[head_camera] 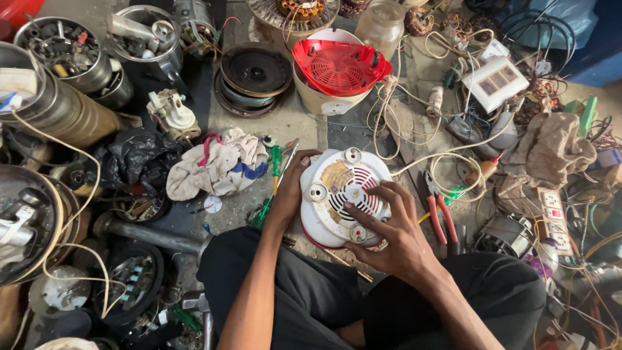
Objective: The person disassembles the internal components of a red appliance base using a screwdriver and pliers, handles a white plastic cover and wires, and then reattaches the white base plate.
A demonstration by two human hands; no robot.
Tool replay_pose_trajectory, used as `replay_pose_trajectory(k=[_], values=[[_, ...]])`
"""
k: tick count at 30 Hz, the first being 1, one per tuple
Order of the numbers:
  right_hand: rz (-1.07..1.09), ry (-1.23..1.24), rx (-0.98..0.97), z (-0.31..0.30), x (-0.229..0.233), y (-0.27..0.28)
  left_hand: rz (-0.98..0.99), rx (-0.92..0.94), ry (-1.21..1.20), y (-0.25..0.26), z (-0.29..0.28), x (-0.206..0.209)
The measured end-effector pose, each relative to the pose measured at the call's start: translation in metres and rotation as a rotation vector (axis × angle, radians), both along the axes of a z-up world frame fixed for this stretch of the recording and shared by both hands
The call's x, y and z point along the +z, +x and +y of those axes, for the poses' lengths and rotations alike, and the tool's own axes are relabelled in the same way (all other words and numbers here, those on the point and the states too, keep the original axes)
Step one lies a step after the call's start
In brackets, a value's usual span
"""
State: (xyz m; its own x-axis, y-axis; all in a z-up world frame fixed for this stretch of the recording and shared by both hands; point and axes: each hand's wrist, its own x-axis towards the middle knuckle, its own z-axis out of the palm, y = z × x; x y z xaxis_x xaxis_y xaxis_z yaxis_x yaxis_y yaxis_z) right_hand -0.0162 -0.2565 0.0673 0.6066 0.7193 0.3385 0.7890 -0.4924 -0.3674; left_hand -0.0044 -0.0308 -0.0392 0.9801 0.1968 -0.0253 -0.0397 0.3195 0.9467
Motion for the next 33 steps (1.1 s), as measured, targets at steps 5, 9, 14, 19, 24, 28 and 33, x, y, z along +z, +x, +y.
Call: replay_pose_trajectory(k=[5, 9, 14, 19, 24, 28, 33], values=[[-0.032, -0.040, 0.019, -0.002, 0.006, -0.002, -0.076, -0.005, 0.057, 0.000, 0.003, -0.002], [-0.027, -0.033, 0.005, -0.002, 0.004, -0.003, -0.122, 0.001, 0.108, -0.001, 0.004, -0.002], [-0.028, -0.046, 0.001, -0.001, 0.002, -0.003, -0.049, 0.000, 0.054, -0.001, 0.003, -0.001], [-0.006, 0.001, -0.020, -0.008, -0.005, -0.002, -0.045, -0.040, -0.075, 0.001, 0.003, -0.005], [0.314, 0.219, -0.112, -0.020, -0.013, 0.008, -0.013, -0.058, -0.025, -0.002, 0.009, -0.008], [0.210, 0.164, -0.064, -0.022, -0.006, 0.021, 0.015, 0.000, 0.136, -0.005, 0.016, 0.003], [0.214, 0.164, -0.031, -0.024, -0.001, 0.028, -0.100, -0.022, 0.586, -0.008, 0.023, 0.053]])
